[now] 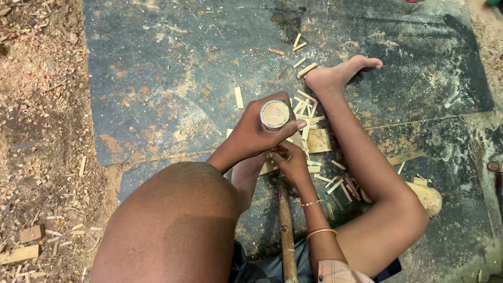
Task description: The person sits on a dark floor and uses a hammer and a cylindrical wooden tool to split small pieces of wood into thin strips. The person repeatedly positions the wood, strikes it with the hammer, and collects the resulting strips.
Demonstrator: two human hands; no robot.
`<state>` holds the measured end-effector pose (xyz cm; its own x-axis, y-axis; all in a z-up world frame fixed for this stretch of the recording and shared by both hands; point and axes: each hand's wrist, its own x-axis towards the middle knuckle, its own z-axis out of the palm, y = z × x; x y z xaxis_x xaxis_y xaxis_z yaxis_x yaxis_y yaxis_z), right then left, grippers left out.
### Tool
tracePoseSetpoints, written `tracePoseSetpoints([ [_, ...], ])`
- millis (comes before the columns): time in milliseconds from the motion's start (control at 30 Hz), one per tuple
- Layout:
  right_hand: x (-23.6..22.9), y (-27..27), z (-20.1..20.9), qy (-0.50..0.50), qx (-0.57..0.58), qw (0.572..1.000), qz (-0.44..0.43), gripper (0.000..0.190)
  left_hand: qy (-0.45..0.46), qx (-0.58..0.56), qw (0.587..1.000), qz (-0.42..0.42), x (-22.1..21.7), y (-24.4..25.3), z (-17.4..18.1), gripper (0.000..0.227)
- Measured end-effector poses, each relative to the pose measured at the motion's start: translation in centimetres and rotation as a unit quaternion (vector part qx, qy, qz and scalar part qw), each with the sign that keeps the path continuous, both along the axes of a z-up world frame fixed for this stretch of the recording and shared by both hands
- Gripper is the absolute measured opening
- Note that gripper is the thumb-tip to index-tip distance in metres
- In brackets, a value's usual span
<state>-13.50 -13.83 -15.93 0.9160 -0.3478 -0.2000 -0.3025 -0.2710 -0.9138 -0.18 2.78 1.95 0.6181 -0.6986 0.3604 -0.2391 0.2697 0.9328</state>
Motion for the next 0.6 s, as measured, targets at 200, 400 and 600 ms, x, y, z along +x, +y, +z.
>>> tracePoseSetpoints([
  [200, 0.5, -0.3, -2.7, 0.002, 0.043, 0.999, -0.022, 0.02, 0.048, -0.007, 0.999, -0.018, 0.1, 0.1, 0.1, 0.027],
  [400, 0.4, 0.4, -0.9, 0.019, 0.019, 0.999, -0.035, 0.019, 0.022, 0.007, 1.0, -0.014, 0.0, 0.7, 0.8, 0.026],
  [600, 0.8, 0.1, -0.1, 0.106, 0.036, 0.992, -0.052, 0.02, 0.038, 0.014, 0.999, -0.016, -0.1, 0.4, 0.6, 0.027],
])
